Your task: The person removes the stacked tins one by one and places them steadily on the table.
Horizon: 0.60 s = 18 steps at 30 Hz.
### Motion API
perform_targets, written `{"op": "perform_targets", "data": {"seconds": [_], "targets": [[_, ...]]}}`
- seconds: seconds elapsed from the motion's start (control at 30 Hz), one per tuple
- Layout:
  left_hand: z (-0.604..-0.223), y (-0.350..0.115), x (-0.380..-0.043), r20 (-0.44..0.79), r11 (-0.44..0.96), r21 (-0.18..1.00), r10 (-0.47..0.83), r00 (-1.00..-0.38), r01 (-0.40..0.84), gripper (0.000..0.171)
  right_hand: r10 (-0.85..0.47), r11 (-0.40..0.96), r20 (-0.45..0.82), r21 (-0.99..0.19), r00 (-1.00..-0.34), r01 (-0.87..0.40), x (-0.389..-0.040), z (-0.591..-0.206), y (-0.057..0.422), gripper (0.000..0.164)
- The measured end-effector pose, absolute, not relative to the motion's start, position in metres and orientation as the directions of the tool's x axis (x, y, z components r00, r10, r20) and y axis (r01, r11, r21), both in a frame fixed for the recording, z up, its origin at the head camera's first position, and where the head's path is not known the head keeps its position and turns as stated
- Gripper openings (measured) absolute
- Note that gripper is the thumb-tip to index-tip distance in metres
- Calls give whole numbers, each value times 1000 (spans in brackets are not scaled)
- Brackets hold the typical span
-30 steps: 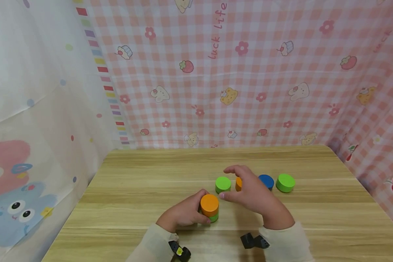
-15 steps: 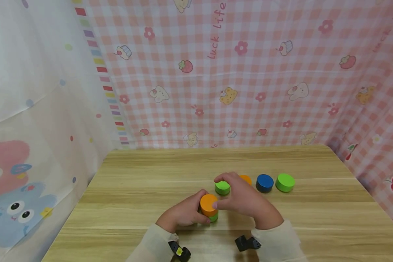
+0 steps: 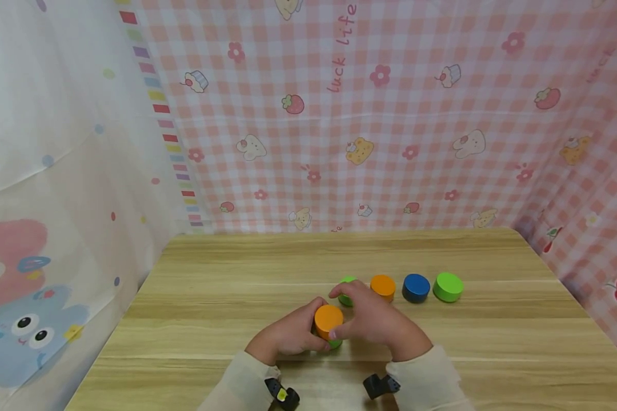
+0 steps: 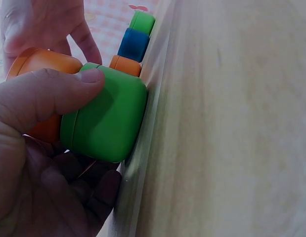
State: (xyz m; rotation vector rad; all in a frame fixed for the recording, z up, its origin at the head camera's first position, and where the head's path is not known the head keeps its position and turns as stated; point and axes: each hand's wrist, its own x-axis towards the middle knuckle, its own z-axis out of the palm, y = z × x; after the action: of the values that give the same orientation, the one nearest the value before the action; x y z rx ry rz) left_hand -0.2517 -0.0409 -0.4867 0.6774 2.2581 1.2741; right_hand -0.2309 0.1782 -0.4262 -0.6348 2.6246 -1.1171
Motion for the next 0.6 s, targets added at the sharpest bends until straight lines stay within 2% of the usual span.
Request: {"op": "perform_targets", "data": {"seconds": [0.6], "targets": [[-486,-42,-251,-134,461,861,614,-777,216,57,-498,630,-38,-703,-867,-331,-232,-432,172,56]]}}
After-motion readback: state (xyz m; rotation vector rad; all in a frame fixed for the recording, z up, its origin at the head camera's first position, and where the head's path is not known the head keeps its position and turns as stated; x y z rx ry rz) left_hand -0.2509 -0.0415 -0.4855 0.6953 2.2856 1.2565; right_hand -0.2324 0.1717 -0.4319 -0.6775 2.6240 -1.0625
